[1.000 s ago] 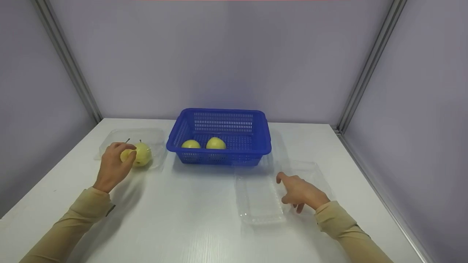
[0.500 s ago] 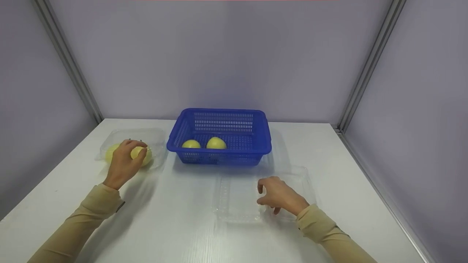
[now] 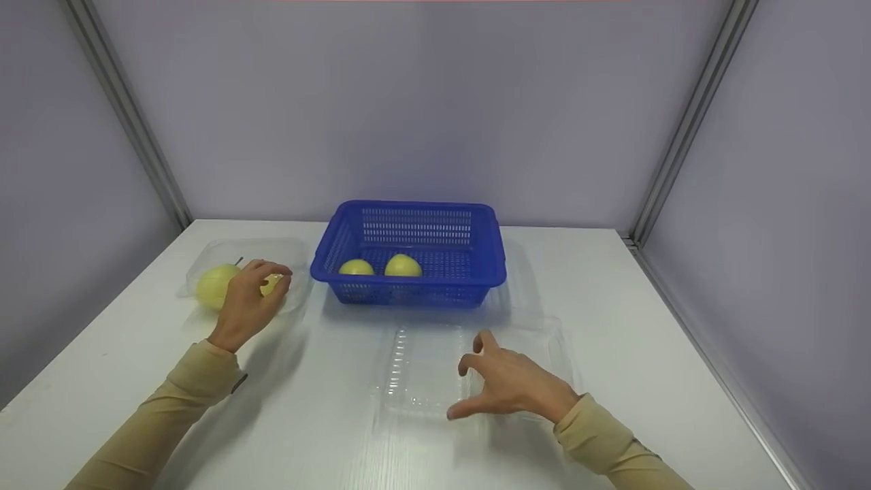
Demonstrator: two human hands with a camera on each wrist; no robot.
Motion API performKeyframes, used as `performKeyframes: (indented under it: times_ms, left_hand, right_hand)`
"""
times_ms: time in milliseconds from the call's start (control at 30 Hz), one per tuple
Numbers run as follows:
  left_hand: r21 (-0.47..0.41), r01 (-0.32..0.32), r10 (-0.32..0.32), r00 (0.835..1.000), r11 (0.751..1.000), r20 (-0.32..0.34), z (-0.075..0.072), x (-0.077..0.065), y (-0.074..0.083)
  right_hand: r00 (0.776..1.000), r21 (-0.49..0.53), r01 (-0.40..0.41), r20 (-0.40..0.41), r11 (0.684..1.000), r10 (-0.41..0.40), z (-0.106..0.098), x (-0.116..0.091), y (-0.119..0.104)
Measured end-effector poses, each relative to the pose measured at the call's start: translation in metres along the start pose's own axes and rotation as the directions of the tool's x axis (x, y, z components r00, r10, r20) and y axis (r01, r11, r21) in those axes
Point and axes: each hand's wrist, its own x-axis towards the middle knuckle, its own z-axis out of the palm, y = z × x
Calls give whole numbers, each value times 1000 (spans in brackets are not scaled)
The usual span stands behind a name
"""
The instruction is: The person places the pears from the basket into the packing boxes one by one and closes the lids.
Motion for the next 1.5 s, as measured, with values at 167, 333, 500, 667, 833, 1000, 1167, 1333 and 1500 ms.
performKeyframes:
  times_ms: [167,333,500,667,833,1000,1167,1333,1500]
  left_hand:
    - [-20,-17,17,1000,1000,3,2,0,3]
    - [-27,-6,7,999,1000,35,7,2,10]
    - [8,-1,0,996,1000,84,15,8,18]
    - [62,-53,44,989,997,139,26,19,26]
    - [106,-52,27,973,993,228,35,35,36]
    - [144,-14,-33,949,989,313,44,50,42]
    - [159,29,-88,921,987,379,54,60,43]
    - [156,56,-115,907,986,405,65,67,42]
    - [205,87,-172,880,975,442,77,73,43]
  right_hand:
    - [993,-37,109,-42,993,-110,2,0,-1]
    - [978,-90,185,-77,979,-192,4,3,-4]
    - [970,-120,220,-75,968,-230,6,4,-7]
    - [968,-130,234,-64,963,-244,7,5,-7]
    - [965,-131,246,-64,960,-256,8,7,-6]
    - [959,-133,259,-82,957,-271,9,6,-7]
    - [958,-128,264,-79,956,-275,8,7,-8]
    - [962,-134,250,-77,959,-261,7,7,-9]
    - [973,-123,213,-62,969,-222,8,6,-9]
